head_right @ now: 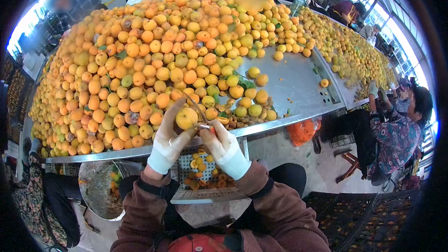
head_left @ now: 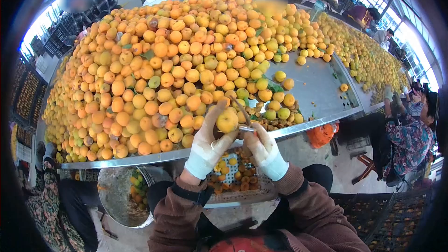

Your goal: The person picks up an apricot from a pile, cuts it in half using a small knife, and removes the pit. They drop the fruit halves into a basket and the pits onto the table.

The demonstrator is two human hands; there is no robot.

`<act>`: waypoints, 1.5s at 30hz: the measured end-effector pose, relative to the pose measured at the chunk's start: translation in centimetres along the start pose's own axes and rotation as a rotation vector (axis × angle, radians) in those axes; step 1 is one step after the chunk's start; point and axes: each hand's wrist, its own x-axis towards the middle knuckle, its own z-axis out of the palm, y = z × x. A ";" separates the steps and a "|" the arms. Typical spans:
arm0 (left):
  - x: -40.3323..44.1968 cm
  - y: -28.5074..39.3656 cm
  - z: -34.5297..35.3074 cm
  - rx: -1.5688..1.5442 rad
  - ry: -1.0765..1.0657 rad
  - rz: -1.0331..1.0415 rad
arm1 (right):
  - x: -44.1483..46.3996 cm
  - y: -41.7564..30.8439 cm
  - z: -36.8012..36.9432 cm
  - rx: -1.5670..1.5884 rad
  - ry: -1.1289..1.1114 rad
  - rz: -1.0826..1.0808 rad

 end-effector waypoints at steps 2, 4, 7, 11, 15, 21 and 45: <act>0.0 -0.9 -0.8 0.125 -0.033 0.003 | -0.1 -0.1 -0.5 0.140 0.018 0.126; -0.2 -1.2 -1.3 0.251 -0.069 0.004 | 0.1 -0.8 -1.1 0.059 -0.036 0.061; -0.4 0.7 -1.3 0.197 -0.179 -0.023 | 0.1 -1.9 -0.9 0.077 -0.040 0.111; -0.7 1.2 -1.4 0.060 -0.247 -0.114 | -0.1 -2.3 -1.0 0.034 -0.081 0.143; -0.8 0.0 -1.9 -0.013 -0.271 -0.072 | -0.1 -1.7 -0.7 0.107 -0.085 0.179; -1.2 -1.3 -1.6 -0.176 -0.234 -0.235 | 0.0 1.5 0.6 -0.308 0.152 -0.309; 0.0 1.0 -2.7 -0.133 0.022 -0.030 | 0.5 -1.6 1.7 -0.284 -0.006 -0.146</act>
